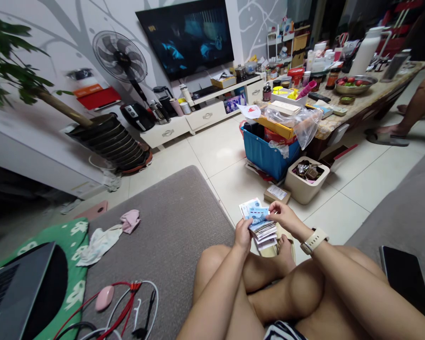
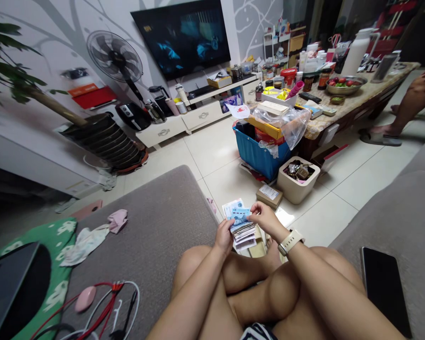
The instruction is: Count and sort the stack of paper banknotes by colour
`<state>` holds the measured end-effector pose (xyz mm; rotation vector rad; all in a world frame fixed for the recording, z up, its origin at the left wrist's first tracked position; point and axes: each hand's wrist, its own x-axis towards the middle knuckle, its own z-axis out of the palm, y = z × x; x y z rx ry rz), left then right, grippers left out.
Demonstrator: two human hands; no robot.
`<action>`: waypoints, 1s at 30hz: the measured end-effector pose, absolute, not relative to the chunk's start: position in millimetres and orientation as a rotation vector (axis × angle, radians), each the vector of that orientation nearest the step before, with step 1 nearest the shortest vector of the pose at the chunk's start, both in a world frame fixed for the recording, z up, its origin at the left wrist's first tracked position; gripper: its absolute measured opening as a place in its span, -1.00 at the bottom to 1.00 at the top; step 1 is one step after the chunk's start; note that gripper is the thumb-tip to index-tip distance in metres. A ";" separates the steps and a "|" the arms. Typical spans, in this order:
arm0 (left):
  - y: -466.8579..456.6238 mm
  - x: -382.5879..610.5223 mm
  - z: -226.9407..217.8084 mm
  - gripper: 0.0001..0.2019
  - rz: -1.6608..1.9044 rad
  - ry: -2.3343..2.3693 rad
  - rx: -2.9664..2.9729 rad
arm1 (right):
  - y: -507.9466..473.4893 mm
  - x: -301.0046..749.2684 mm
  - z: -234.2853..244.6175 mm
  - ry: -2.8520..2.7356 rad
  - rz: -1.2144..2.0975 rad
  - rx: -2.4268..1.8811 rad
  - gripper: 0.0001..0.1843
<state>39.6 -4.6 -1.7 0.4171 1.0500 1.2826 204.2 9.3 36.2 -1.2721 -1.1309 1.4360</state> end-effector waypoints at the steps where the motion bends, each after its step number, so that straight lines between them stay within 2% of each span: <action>1: -4.8 39.6 -1.5 -0.71 1.279 1.048 0.423 | 9.1 204.3 36.0 -1.134 1.419 -1.287 -0.65; 8: -6.5 40.5 -1.4 -0.64 1.233 1.006 0.498 | 8.9 202.7 33.2 -1.098 1.403 -1.362 -0.67; 30: -2.5 43.9 -10.0 -0.70 1.293 1.084 0.402 | 10.7 201.4 35.4 -1.221 1.379 -1.327 -0.60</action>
